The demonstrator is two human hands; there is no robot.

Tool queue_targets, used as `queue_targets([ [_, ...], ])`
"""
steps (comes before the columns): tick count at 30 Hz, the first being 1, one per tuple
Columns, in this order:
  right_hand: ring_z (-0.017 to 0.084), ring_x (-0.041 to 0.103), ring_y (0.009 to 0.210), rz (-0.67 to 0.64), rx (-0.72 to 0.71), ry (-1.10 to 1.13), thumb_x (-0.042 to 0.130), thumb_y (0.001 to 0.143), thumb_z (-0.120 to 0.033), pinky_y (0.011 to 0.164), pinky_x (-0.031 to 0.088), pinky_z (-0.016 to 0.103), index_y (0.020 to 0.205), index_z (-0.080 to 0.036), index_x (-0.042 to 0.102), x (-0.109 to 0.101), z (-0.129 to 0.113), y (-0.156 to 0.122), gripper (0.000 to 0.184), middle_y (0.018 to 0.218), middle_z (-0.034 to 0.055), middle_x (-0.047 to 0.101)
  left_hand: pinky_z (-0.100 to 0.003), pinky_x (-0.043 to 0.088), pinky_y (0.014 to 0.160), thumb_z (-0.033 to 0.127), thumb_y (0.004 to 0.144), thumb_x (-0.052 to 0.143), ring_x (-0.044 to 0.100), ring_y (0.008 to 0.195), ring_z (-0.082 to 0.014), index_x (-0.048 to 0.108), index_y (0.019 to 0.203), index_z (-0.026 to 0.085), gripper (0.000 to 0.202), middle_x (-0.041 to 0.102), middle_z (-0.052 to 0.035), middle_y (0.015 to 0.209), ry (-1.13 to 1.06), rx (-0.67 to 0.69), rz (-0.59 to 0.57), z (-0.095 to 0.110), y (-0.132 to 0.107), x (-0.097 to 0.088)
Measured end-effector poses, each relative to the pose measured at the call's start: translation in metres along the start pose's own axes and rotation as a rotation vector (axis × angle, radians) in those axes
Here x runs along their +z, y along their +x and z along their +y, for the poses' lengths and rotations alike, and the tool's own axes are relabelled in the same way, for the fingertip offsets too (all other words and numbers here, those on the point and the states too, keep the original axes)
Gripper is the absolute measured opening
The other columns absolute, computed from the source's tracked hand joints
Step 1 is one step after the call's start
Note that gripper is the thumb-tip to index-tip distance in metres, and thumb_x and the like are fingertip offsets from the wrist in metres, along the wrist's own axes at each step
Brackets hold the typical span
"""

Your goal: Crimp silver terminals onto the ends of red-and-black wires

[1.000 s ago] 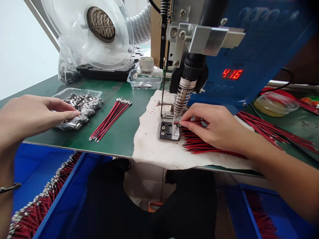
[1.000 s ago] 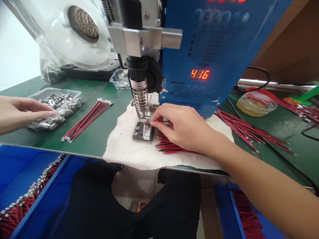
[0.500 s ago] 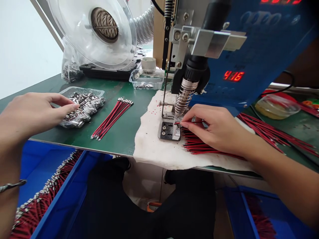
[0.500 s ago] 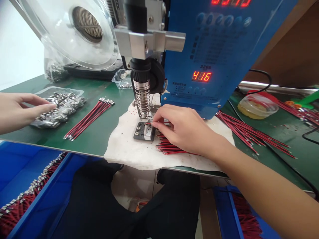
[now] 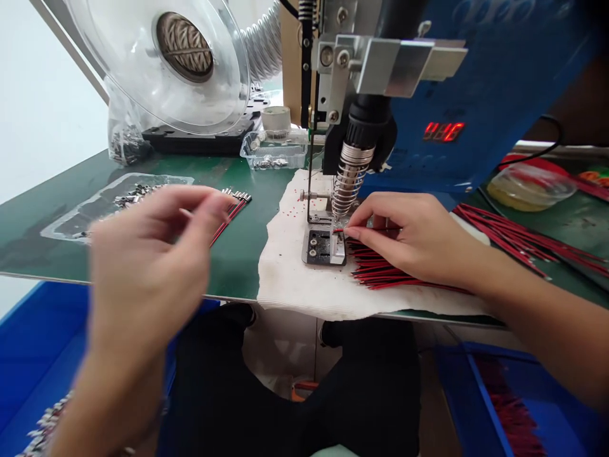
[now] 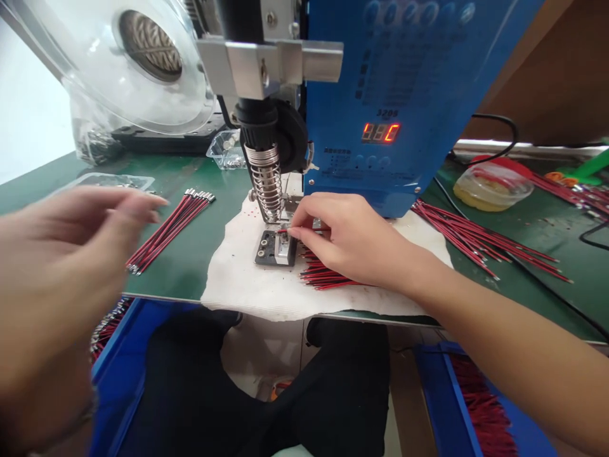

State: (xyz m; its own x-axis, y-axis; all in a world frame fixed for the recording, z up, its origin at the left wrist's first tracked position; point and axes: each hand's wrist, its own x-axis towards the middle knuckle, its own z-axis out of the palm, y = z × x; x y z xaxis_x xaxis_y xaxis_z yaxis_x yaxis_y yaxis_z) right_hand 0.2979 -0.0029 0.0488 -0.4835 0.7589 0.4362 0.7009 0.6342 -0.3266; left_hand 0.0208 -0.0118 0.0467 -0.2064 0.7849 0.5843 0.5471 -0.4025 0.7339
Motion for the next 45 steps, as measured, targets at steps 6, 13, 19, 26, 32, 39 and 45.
queue_targets([
  [6, 0.010, 0.049, 0.054, -0.005, 0.075, 0.037, 0.063, 0.093, -0.028, 0.056, 0.037, 0.028, 0.086, -0.019, 0.069, 0.000, -0.003, 0.000, 0.013, 0.070, -0.0023, 0.064, -0.019, 0.047, 0.061, 0.036, 0.085, 0.075, 0.064, 0.071, -0.0102, 0.076, 0.090, 0.021, 0.017, 0.073, -0.0003, 0.082, -0.421, -0.194, -0.153, 0.019, -0.026, 0.066],
  [13, 0.012, 0.050, 0.051, -0.003, 0.128, 0.058, 0.063, 0.093, -0.032, 0.055, 0.038, 0.030, 0.084, -0.022, 0.068, 0.001, -0.006, -0.001, 0.015, 0.066, -0.0026, 0.064, -0.021, 0.047, 0.061, 0.039, 0.076, 0.082, 0.060, 0.067, -0.0114, 0.075, 0.085, 0.018, 0.024, 0.072, -0.0033, 0.081, -0.542, -0.334, -0.261, 0.019, -0.027, 0.078],
  [19, 0.013, 0.053, 0.053, 0.004, 0.155, 0.062, 0.063, 0.093, -0.033, 0.056, 0.039, 0.030, 0.082, -0.022, 0.068, 0.002, -0.006, -0.002, 0.016, 0.065, -0.0022, 0.064, -0.024, 0.049, 0.064, 0.044, 0.078, 0.079, 0.064, 0.071, -0.0150, 0.080, 0.088, 0.020, 0.026, 0.075, -0.0047, 0.083, -0.516, -0.363, -0.246, 0.018, -0.032, 0.080],
  [26, 0.011, 0.049, 0.051, 0.015, 0.124, 0.053, 0.063, 0.093, -0.030, 0.057, 0.039, 0.029, 0.083, -0.021, 0.068, 0.003, -0.004, -0.002, 0.014, 0.067, -0.0029, 0.064, -0.023, 0.049, 0.063, 0.044, 0.082, 0.076, 0.066, 0.076, -0.0161, 0.080, 0.089, 0.022, 0.024, 0.076, -0.0042, 0.088, -0.455, -0.335, -0.294, 0.016, -0.037, 0.080],
  [32, 0.013, 0.055, 0.057, 0.002, 0.102, 0.050, 0.063, 0.093, -0.029, 0.059, 0.040, 0.030, 0.085, -0.021, 0.068, 0.002, -0.005, -0.002, 0.012, 0.072, -0.0011, 0.067, -0.023, 0.047, 0.057, 0.043, 0.081, 0.077, 0.065, 0.072, -0.0152, 0.077, 0.086, 0.020, 0.023, 0.075, -0.0051, 0.088, -0.470, -0.319, -0.257, 0.019, -0.037, 0.081],
  [39, 0.012, 0.056, 0.058, 0.010, 0.082, 0.038, 0.062, 0.092, -0.026, 0.059, 0.041, 0.029, 0.085, -0.021, 0.068, 0.002, -0.005, -0.001, 0.010, 0.075, -0.0013, 0.068, -0.024, 0.045, 0.055, 0.042, 0.079, 0.079, 0.063, 0.069, -0.0152, 0.078, 0.083, 0.021, 0.022, 0.073, -0.0048, 0.083, -0.438, -0.350, -0.270, 0.019, -0.037, 0.080],
  [45, 0.013, 0.056, 0.057, 0.014, 0.110, 0.022, 0.062, 0.093, -0.029, 0.058, 0.042, 0.030, 0.084, -0.022, 0.067, 0.002, -0.005, -0.002, 0.013, 0.075, -0.0003, 0.069, -0.024, 0.042, 0.052, 0.042, 0.078, 0.079, 0.061, 0.066, -0.0144, 0.077, 0.081, 0.020, 0.023, 0.073, -0.0045, 0.082, -0.406, -0.332, -0.261, 0.018, -0.038, 0.081],
])
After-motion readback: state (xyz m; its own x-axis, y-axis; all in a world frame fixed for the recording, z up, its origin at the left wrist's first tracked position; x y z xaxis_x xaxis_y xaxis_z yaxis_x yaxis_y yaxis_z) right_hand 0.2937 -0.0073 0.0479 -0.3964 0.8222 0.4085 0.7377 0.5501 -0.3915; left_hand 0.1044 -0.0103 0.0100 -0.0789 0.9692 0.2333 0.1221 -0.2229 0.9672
